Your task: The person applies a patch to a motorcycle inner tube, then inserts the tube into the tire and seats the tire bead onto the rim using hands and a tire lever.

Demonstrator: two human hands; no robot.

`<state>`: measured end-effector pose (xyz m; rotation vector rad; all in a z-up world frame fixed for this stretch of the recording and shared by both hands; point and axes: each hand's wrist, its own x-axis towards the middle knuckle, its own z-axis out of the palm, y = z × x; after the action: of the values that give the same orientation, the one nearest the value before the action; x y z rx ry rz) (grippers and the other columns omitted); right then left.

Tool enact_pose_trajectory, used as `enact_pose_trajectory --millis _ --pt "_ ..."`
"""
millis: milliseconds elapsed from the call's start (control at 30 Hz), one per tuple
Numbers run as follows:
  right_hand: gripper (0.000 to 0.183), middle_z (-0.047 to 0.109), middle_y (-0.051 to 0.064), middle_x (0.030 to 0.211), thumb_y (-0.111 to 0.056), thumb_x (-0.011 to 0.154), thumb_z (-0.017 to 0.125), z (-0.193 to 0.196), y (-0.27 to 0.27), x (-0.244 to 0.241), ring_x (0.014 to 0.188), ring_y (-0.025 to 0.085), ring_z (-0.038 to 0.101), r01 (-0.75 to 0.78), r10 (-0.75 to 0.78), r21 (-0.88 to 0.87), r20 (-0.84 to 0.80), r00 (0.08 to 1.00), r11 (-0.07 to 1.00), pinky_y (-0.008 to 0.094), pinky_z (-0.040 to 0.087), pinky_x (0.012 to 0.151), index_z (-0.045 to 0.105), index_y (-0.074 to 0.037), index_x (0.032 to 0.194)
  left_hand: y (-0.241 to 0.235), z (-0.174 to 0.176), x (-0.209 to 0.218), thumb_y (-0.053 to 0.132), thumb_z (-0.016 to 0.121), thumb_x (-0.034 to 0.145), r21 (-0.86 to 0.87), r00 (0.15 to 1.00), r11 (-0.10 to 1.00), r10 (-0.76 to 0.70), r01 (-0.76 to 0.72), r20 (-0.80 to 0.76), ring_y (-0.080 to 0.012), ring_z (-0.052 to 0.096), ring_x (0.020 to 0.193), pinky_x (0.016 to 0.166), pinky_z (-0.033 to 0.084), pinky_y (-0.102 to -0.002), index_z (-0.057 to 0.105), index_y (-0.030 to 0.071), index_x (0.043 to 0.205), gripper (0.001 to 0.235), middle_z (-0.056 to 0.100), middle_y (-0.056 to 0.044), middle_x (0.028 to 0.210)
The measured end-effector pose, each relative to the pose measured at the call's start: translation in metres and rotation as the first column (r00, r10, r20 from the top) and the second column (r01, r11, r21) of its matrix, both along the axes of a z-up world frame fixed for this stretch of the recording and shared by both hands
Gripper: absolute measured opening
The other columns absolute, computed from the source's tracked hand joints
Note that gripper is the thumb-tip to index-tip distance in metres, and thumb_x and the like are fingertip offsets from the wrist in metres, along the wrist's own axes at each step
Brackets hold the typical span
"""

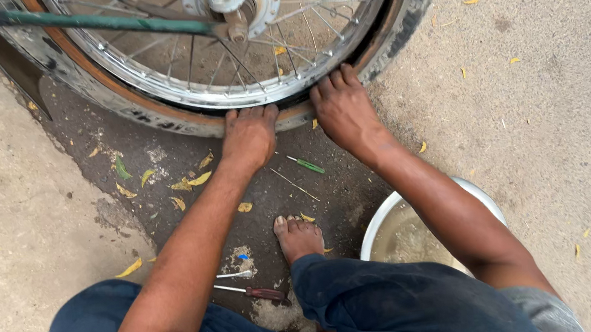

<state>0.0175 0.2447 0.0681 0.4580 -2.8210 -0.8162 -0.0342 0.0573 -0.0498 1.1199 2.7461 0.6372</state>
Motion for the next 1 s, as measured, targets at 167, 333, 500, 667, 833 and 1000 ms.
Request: enact_pose_trajectory --millis 167,333,500,667,833,1000 --pt "0.017 0.072 0.015 0.098 -0.013 0.098 0.059 0.016 -0.001 -0.025 0.099 0.027 0.067 0.326 -0.264 -0.028 0.522 0.811 0.945 0.044 0.044 0.104 0.072 -0.004 0.103 0.002 0.015 0.005 0.02 0.069 0.084 -0.006 0.999 0.999 0.032 -0.032 0.002 -0.0329 0.063 0.117 0.105 0.038 -0.054 0.061 0.007 0.13 0.048 0.069 -0.017 0.118" --pt "0.025 0.07 0.015 0.107 -0.013 0.091 0.06 0.022 0.004 -0.013 0.11 0.03 0.064 0.149 -0.111 -0.11 0.291 0.95 0.983 0.047 0.041 0.11 0.069 -0.003 0.112 -0.001 0.056 0.002 0.026 0.079 0.078 -0.06 0.993 0.998 0.026 -0.019 0.117 -0.0337 0.059 0.122 0.108 0.035 -0.054 0.058 0.006 0.131 0.061 0.066 -0.018 0.124" --pt "0.03 0.062 0.014 0.129 -0.023 0.098 0.067 0.012 0.016 0.041 0.129 0.037 0.057 -0.167 0.136 -0.649 -0.098 0.986 0.742 0.053 0.038 0.115 0.066 -0.005 0.122 -0.029 0.059 -0.005 0.029 0.073 0.085 0.26 0.918 0.965 -0.065 -0.043 0.392 -0.0343 0.059 0.126 0.115 0.039 -0.051 0.045 0.008 0.156 0.079 0.067 -0.016 0.13" --pt "0.067 0.054 0.016 0.14 -0.045 0.094 0.07 -0.035 0.028 0.073 0.13 0.034 0.057 0.189 -0.406 -0.982 0.175 0.897 -0.008 0.05 0.052 0.107 0.045 -0.005 0.141 -0.048 0.055 -0.023 0.042 0.081 0.084 -0.023 0.992 0.994 0.103 -0.105 -0.072 -0.0393 0.041 0.143 0.118 0.029 -0.06 0.053 0.003 0.146 0.078 0.049 -0.021 0.151" --pt "0.11 0.048 0.024 0.144 -0.072 0.08 0.067 -0.092 0.039 0.032 0.13 0.039 0.051 0.151 -0.18 -0.549 0.502 0.846 -0.822 0.058 0.044 0.106 0.025 -0.005 0.158 -0.022 0.069 -0.046 0.053 0.079 0.079 -0.421 0.998 0.906 0.026 -0.044 -0.048 -0.0432 0.031 0.145 0.117 0.021 -0.062 0.051 0.006 0.146 0.086 0.044 -0.022 0.154" --pt "0.13 0.029 0.023 0.159 -0.089 0.071 0.059 -0.12 0.04 0.0 0.149 0.041 0.03 0.044 -0.153 -0.471 0.372 0.916 -0.881 0.063 0.035 0.118 0.01 -0.009 0.161 -0.003 0.068 -0.073 0.057 0.08 0.078 -0.536 0.992 0.843 0.1 -0.045 0.074 -0.0506 0.032 0.141 0.113 0.021 -0.061 0.049 0.008 0.147 0.09 0.046 -0.024 0.149"
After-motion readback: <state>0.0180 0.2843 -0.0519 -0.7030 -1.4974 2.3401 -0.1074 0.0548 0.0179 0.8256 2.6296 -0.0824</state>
